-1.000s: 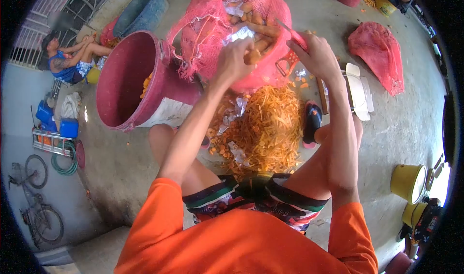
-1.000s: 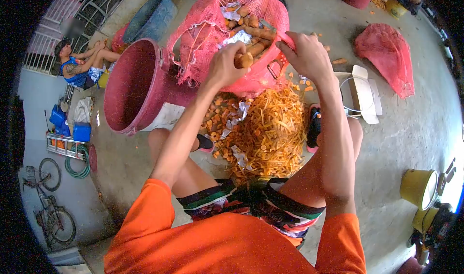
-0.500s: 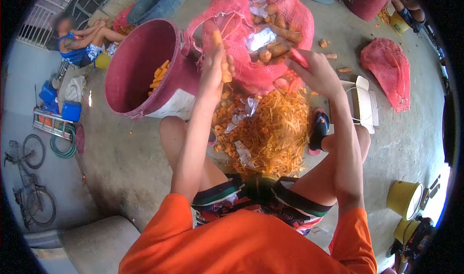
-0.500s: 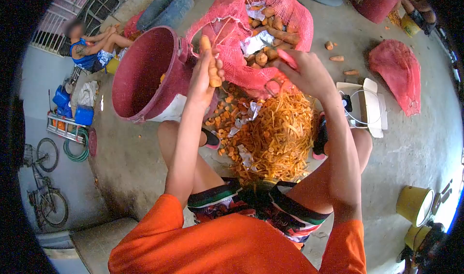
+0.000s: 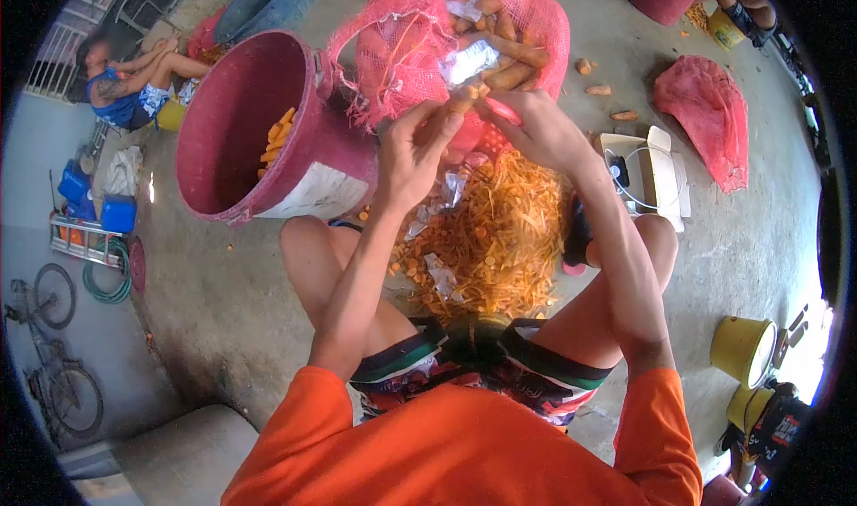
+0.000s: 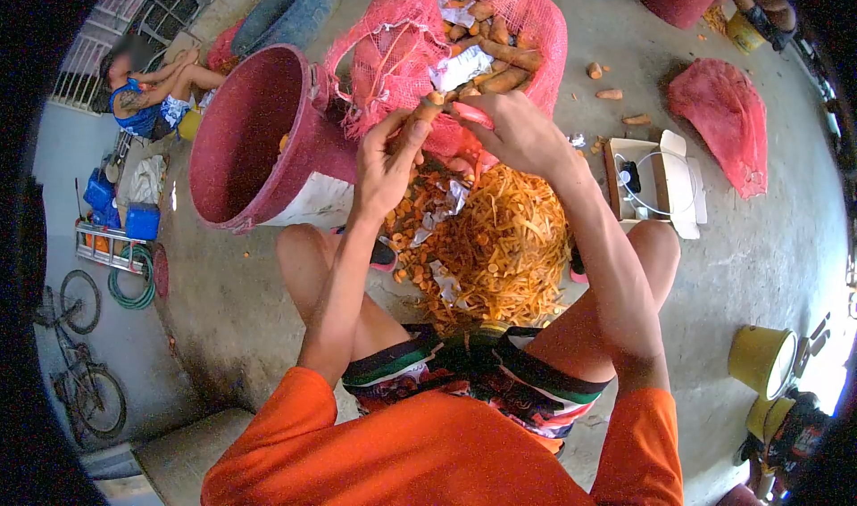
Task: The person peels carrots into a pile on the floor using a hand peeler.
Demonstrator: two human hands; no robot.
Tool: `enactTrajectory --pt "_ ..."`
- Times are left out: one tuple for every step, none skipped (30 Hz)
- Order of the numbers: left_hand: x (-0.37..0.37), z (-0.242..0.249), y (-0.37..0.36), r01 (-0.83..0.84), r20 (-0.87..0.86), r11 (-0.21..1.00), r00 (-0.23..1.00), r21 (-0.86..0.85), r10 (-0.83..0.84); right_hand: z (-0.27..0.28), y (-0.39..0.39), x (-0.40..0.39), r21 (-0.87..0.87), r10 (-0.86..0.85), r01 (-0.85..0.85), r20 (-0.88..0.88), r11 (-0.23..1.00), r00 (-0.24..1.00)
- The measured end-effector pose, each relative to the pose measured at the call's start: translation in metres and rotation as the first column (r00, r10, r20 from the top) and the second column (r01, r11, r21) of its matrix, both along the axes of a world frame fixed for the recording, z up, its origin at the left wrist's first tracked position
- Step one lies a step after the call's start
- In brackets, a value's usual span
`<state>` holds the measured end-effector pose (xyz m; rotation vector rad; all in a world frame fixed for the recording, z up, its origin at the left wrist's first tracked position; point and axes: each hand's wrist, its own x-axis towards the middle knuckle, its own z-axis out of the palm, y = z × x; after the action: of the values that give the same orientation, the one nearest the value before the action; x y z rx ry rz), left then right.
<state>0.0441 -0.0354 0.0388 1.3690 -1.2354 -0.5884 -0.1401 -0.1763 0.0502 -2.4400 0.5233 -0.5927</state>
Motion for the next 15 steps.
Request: enactTrajectory --pt "0.002 0.000 0.003 0.080 -0.066 0.996 0.994 -0.039 -0.082 0.000 -0.003 0.000 0.068 -0.066 0.074 -0.122 0.995 0.990" --pt "0.002 0.006 0.006 0.077 -0.062 0.996 0.995 -0.038 -0.079 -0.005 -0.013 -0.005 0.069 -0.063 0.071 -0.118 0.995 0.991" --pt "0.004 0.012 0.011 0.127 -0.118 0.992 0.985 -0.015 -0.128 -0.011 -0.026 -0.012 0.033 -0.158 0.166 -0.170 0.986 0.973" --pt "0.006 0.019 0.014 0.178 -0.175 0.984 0.969 0.007 -0.174 -0.016 -0.035 -0.017 -0.006 -0.251 0.256 -0.218 0.967 0.943" --pt "-0.004 0.020 0.008 0.096 -0.311 0.993 0.944 -0.062 -0.110 -0.008 -0.031 -0.022 0.029 -0.185 0.184 0.055 0.983 0.981" --pt "-0.001 0.015 0.006 0.082 -0.314 0.994 0.944 -0.065 -0.098 0.002 -0.031 -0.027 0.111 -0.208 0.201 0.053 0.973 0.977" --pt "0.003 0.005 0.003 0.091 -0.549 0.995 0.830 -0.042 -0.098 0.013 -0.026 -0.029 0.097 -0.197 0.188 0.093 0.977 0.976" --pt "0.004 -0.001 0.001 0.112 -0.746 0.993 0.659 -0.020 -0.090 0.019 -0.020 -0.030 0.087 -0.192 0.182 0.134 0.979 0.972" --pt "0.008 -0.007 0.004 0.192 -0.818 0.981 0.559 -0.026 -0.131 0.021 -0.015 -0.028 0.090 -0.193 0.182 0.132 0.979 0.972" --pt "0.006 -0.009 0.005 0.198 -0.821 0.980 0.557 -0.018 -0.127 0.022 -0.009 -0.024 0.132 -0.060 0.026 0.260 0.991 0.964" --pt "0.002 -0.010 0.004 0.210 -0.864 0.977 0.497 0.030 -0.080 0.022 -0.001 -0.020 0.150 0.064 -0.132 0.390 0.980 0.919" --pt "-0.001 -0.010 0.001 0.225 -0.899 0.972 0.436 0.074 -0.033 0.021 0.009 -0.014 0.337 0.100 -0.256 0.417 0.906 0.903" --pt "0.002 -0.016 -0.001 0.285 -0.919 0.959 0.380 0.006 -0.107 0.023 0.020 -0.011 0.354 0.105 -0.261 0.405 0.898 0.908" --pt "-0.003 -0.012 -0.001 0.289 -0.919 0.957 0.380 0.007 -0.108 0.025 0.029 -0.008 0.370 0.112 -0.269 0.393 0.889 0.913" --pt "-0.010 -0.009 -0.002 0.325 -0.941 0.945 0.307 -0.041 -0.146 0.025 0.030 -0.003 0.167 0.226 -0.320 0.419 0.933 0.879"
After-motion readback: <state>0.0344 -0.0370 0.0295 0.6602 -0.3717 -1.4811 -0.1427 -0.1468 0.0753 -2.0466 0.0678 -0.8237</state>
